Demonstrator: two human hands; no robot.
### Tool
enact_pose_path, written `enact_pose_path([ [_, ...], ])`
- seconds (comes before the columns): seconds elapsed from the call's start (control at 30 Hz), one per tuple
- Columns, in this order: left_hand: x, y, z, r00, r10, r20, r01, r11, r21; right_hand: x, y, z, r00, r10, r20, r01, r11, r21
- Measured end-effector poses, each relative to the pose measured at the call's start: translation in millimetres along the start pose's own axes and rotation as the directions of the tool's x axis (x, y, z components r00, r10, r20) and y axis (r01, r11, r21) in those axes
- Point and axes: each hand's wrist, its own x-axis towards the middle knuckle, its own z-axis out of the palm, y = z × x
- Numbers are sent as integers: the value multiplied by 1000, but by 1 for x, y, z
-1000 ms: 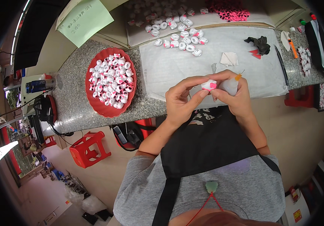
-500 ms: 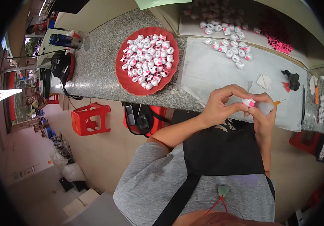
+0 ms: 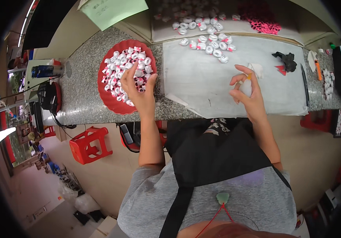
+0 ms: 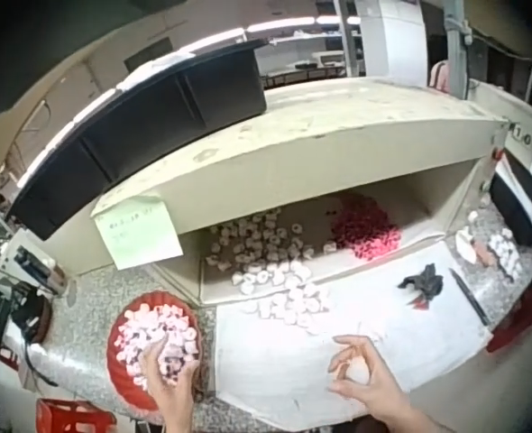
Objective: Assemble small plastic character heads by gluing miniature bows onto them.
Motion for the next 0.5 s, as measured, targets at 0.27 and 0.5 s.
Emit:
enact_pose_path([
  [0.27, -19, 45, 47, 958, 10, 287, 122, 891, -438, -20, -1, -43, 979, -12, -203, 7, 1000, -26],
  [0.5, -2, -13, -12, 923, -343, 175, 383, 865, -324, -15, 8, -64, 973, 27, -230, -31, 999, -15],
])
